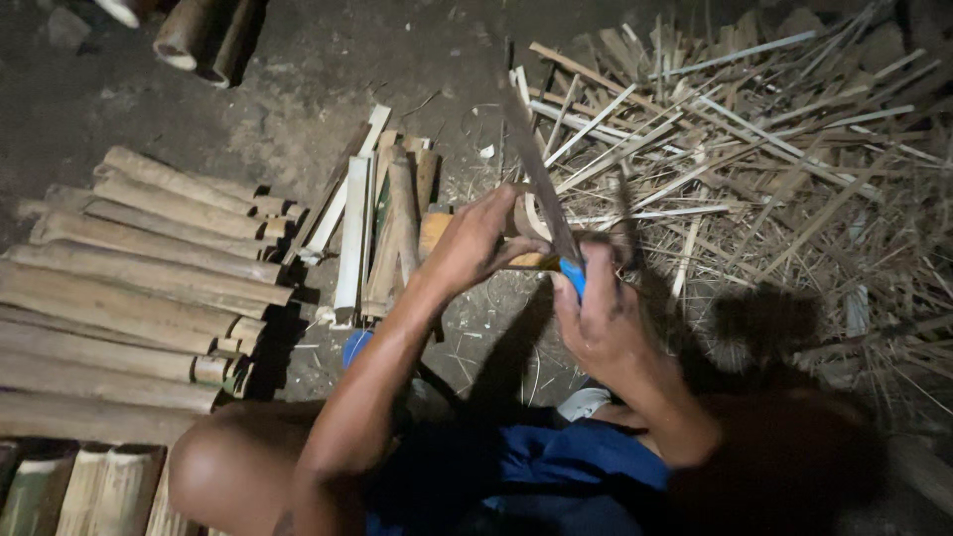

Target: The person splits bamboo poles into thin strips using a knife and a wooden block. They repeatedly pick up bamboo pieces, position them on the block, and split them with the knife, discarding the resulting strips to the side.

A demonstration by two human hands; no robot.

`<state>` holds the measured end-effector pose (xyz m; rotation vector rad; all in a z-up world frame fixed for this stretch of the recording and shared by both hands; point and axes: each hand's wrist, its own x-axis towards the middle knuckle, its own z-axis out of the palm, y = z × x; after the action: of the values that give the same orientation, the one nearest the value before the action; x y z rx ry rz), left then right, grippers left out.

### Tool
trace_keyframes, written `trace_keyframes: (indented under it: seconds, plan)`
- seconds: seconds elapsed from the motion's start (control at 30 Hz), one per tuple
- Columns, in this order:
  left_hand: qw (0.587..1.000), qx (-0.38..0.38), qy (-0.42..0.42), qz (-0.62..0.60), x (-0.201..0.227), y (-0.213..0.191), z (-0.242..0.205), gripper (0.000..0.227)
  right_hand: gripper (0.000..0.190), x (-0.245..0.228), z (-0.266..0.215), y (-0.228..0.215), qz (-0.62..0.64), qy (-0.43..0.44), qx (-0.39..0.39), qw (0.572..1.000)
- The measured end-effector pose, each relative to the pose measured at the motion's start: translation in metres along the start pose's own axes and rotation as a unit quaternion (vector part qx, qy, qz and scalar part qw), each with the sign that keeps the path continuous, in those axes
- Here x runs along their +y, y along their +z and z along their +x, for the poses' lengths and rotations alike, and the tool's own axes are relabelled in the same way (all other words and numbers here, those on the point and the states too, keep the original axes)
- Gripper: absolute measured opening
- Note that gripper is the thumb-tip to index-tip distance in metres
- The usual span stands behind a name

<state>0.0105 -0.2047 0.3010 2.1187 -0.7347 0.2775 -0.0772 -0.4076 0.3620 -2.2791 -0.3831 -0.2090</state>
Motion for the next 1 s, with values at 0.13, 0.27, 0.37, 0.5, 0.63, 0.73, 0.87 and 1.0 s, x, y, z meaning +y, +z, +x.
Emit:
trace_keyframes:
  seconds: [0.13,0.27,0.37,0.5,0.63,0.73,0.87,1.0]
  plan:
    - [0.999,0.033,0.005,0.025,-0.006,0.012,-0.001,0.069,0.032,0.008,0.013,-0.008,-0.046,0.102,-0.094,0.989]
    - [0.998,-0.006,-0.046,0.049,-0.011,0.019,0.001,0.065,0.03,0.014,0.018,-0.004,-0.028,0.045,-0.057,0.997]
    - [0.998,0.034,0.017,0.043,-0.005,0.018,-0.001,0.062,0.025,0.006,0.014,-0.006,-0.053,0.042,-0.059,0.996]
    - [0.997,0.012,-0.05,0.049,0.0,0.013,0.013,0.068,0.031,-0.013,0.023,-0.031,-0.072,0.058,-0.078,0.993]
    - [0.998,0.023,-0.057,0.028,-0.003,0.017,-0.01,0.084,0.036,-0.009,0.035,-0.026,-0.139,0.011,-0.099,0.985]
    - [0.975,0.141,-0.074,0.158,-0.004,-0.014,0.014,0.089,0.04,0.001,0.066,-0.021,-0.104,0.059,-0.145,0.982]
    - [0.932,0.29,0.044,0.211,0.002,-0.083,0.073,0.057,0.035,0.012,0.064,-0.029,-0.096,0.085,-0.176,0.976]
    - [0.946,0.172,0.015,0.276,-0.034,-0.14,0.133,0.033,0.028,0.017,0.07,-0.047,-0.165,0.02,-0.188,0.968]
